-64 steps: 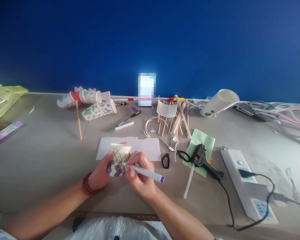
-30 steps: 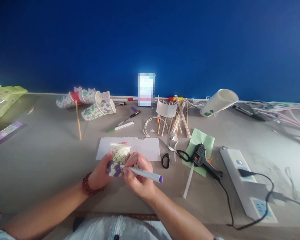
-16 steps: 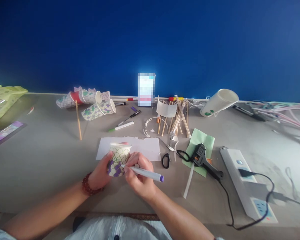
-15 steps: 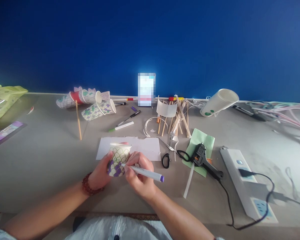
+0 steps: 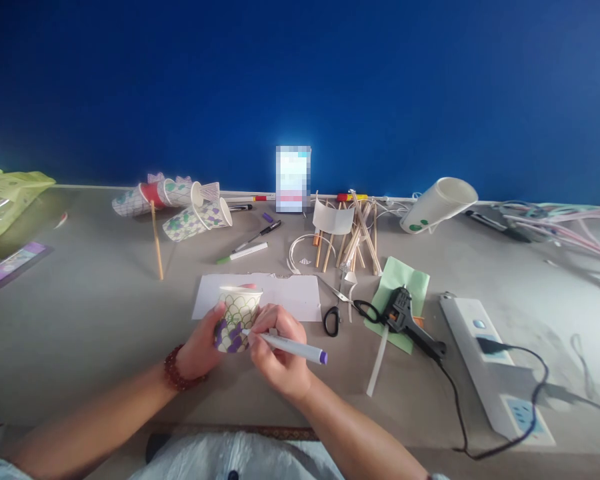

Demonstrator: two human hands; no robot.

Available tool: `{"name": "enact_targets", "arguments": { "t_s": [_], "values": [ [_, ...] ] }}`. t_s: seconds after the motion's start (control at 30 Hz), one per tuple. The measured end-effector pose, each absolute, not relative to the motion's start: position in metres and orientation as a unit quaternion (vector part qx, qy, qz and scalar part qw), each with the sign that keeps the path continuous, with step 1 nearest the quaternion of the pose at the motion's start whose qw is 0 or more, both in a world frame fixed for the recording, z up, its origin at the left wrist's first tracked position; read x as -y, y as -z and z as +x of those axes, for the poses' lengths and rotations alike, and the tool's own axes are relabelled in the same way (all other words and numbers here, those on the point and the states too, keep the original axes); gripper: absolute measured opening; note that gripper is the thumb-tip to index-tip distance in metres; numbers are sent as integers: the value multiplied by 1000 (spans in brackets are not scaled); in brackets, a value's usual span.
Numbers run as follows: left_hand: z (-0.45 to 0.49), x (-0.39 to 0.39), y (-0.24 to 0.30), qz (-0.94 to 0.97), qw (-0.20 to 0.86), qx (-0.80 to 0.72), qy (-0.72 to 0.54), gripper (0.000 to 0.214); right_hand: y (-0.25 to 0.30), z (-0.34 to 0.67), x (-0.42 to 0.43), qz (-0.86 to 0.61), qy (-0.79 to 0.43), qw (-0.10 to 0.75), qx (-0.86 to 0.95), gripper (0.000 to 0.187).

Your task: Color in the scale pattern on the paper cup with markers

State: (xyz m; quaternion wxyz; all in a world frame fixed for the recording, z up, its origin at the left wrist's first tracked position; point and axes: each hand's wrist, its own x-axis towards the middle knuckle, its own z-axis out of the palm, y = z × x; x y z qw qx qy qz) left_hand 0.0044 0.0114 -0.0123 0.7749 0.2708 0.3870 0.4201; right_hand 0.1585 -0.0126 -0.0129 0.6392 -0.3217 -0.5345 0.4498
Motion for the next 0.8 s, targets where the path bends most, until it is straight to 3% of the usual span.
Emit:
{"name": "enact_targets", "arguments": {
  "t_s": [0.8],
  "values": [
    [3,-11,14,294,765,-394,-416,68,13,158,13,-345,-450,640,519,15]
  ]
}}
